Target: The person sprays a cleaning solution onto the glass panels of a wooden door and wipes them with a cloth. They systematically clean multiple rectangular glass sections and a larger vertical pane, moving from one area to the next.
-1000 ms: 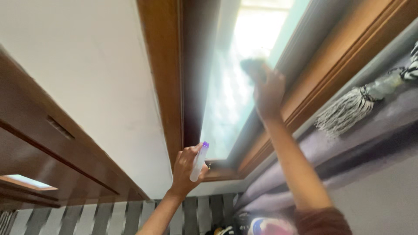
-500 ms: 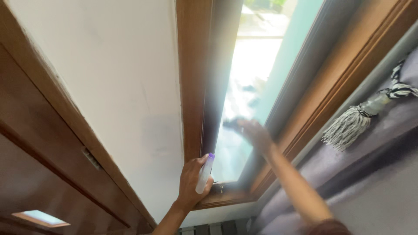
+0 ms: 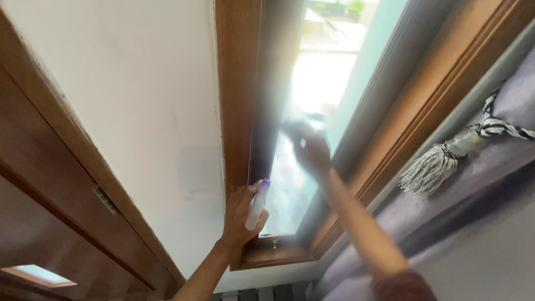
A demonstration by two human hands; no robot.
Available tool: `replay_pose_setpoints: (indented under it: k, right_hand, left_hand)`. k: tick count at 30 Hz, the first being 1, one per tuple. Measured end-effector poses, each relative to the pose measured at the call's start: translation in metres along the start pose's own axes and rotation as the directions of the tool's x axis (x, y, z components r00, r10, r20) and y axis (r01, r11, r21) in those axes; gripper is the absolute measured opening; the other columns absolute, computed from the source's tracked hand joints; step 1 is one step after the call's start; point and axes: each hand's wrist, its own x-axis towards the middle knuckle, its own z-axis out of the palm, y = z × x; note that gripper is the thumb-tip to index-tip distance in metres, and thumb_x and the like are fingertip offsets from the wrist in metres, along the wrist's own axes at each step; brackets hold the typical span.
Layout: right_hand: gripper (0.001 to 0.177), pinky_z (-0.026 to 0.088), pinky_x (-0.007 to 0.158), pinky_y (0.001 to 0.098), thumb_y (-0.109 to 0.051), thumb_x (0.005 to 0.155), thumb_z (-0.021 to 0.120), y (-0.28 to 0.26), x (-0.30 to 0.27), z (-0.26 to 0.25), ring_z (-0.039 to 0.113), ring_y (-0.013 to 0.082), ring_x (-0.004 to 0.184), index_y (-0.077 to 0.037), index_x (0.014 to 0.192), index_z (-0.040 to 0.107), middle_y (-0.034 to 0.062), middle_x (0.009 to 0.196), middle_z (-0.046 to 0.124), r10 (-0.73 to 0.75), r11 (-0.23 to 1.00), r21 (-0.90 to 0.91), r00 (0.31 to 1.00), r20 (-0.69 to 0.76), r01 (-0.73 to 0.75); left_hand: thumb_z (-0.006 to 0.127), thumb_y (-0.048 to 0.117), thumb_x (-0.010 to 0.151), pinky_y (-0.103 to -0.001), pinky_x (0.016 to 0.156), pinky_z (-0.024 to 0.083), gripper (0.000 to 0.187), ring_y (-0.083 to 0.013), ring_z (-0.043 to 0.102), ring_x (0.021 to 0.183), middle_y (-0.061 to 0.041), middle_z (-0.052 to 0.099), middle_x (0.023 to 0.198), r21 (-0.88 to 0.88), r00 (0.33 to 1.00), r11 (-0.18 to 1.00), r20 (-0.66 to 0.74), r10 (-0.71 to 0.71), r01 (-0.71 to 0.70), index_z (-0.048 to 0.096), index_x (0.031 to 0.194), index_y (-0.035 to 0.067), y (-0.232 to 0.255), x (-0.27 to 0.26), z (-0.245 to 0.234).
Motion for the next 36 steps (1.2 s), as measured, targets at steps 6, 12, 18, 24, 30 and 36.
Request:
replay_pose_setpoints:
  k: [6, 12, 18, 24, 30, 36]
  right_hand:
    - [0.016, 0.056, 0.081, 0.0394, -0.014, 0.093, 0.070, 0.028, -0.078, 0.024, 0.072, 0.0289, 0.092, -0.006, 0.107, 0.074, 0.0101, 0.104, 0.075, 0.007, 0.999, 0.045, 0.922, 0.387, -0.026]
    - [0.022, 0.054, 0.087, 0.0360, -0.024, 0.094, 0.068, 0.056, -0.088, 0.027, 0.070, 0.0250, 0.095, -0.007, 0.105, 0.076, 0.0071, 0.102, 0.074, -0.283, 0.956, 0.000, 0.922, 0.265, 0.293]
    - [0.028, 0.050, 0.093, 0.0385, -0.030, 0.099, 0.062, 0.061, 0.005, -0.058, 0.070, 0.0278, 0.104, -0.007, 0.110, 0.074, 0.0127, 0.107, 0.074, 0.251, 0.966, 0.000, 0.937, 0.241, -0.258]
    - [0.021, 0.052, 0.091, 0.0461, -0.005, 0.111, 0.062, 0.046, 0.160, -0.163, 0.060, 0.0357, 0.111, 0.001, 0.131, 0.059, 0.0192, 0.117, 0.057, -0.262, 0.874, -0.467, 0.940, -0.219, 0.134]
    - [0.021, 0.051, 0.092, 0.0450, -0.017, 0.110, 0.059, 0.012, 0.211, -0.151, 0.064, 0.0359, 0.108, -0.012, 0.125, 0.074, 0.0165, 0.119, 0.068, -0.202, 0.926, -0.373, 0.919, -0.338, 0.066]
    - [0.029, 0.053, 0.096, 0.0400, -0.023, 0.101, 0.057, 0.009, 0.082, -0.094, 0.069, 0.0297, 0.111, -0.006, 0.121, 0.068, 0.0132, 0.121, 0.073, -0.397, 0.903, -0.081, 0.892, 0.217, 0.422]
  left_hand:
    - [0.068, 0.004, 0.070, -0.042, 0.084, 0.049, 0.067, -0.0280, 0.063, 0.090, -0.012, 0.064, 0.100, 0.017, 0.999, 1.000, 0.034, -0.003, 0.002, 0.052, 0.136, 0.003, 0.011, -0.005, 0.015]
    - [0.067, 0.003, 0.070, -0.042, 0.080, 0.047, 0.066, -0.0272, 0.063, 0.088, -0.012, 0.064, 0.097, 0.078, 0.996, 0.995, 0.057, -0.067, 0.063, 0.052, 0.134, 0.003, 0.021, -0.002, 0.021]
    - [0.066, -0.001, 0.073, -0.039, 0.078, 0.054, 0.065, -0.0267, 0.064, 0.086, -0.012, 0.063, 0.097, 0.098, 1.000, 0.995, -0.027, 0.006, -0.003, 0.051, 0.136, 0.002, 0.036, 0.021, 0.016]
    - [0.068, 0.000, 0.073, -0.039, 0.073, 0.057, 0.062, -0.0280, 0.067, 0.082, -0.011, 0.064, 0.092, 0.056, 0.999, 0.998, -0.032, 0.030, -0.028, 0.055, 0.134, 0.005, 0.063, 0.059, 0.000]
    - [0.067, 0.001, 0.077, -0.037, 0.069, 0.058, 0.059, -0.0250, 0.067, 0.078, -0.012, 0.065, 0.093, 0.030, 1.000, 1.000, -0.011, 0.003, -0.003, 0.054, 0.135, 0.002, 0.077, 0.081, -0.006]
    - [0.067, 0.000, 0.079, -0.038, 0.073, 0.058, 0.056, -0.0261, 0.066, 0.082, -0.012, 0.067, 0.098, 0.084, 0.982, 0.985, -0.102, 0.158, -0.150, 0.057, 0.134, 0.002, 0.097, 0.102, -0.016]
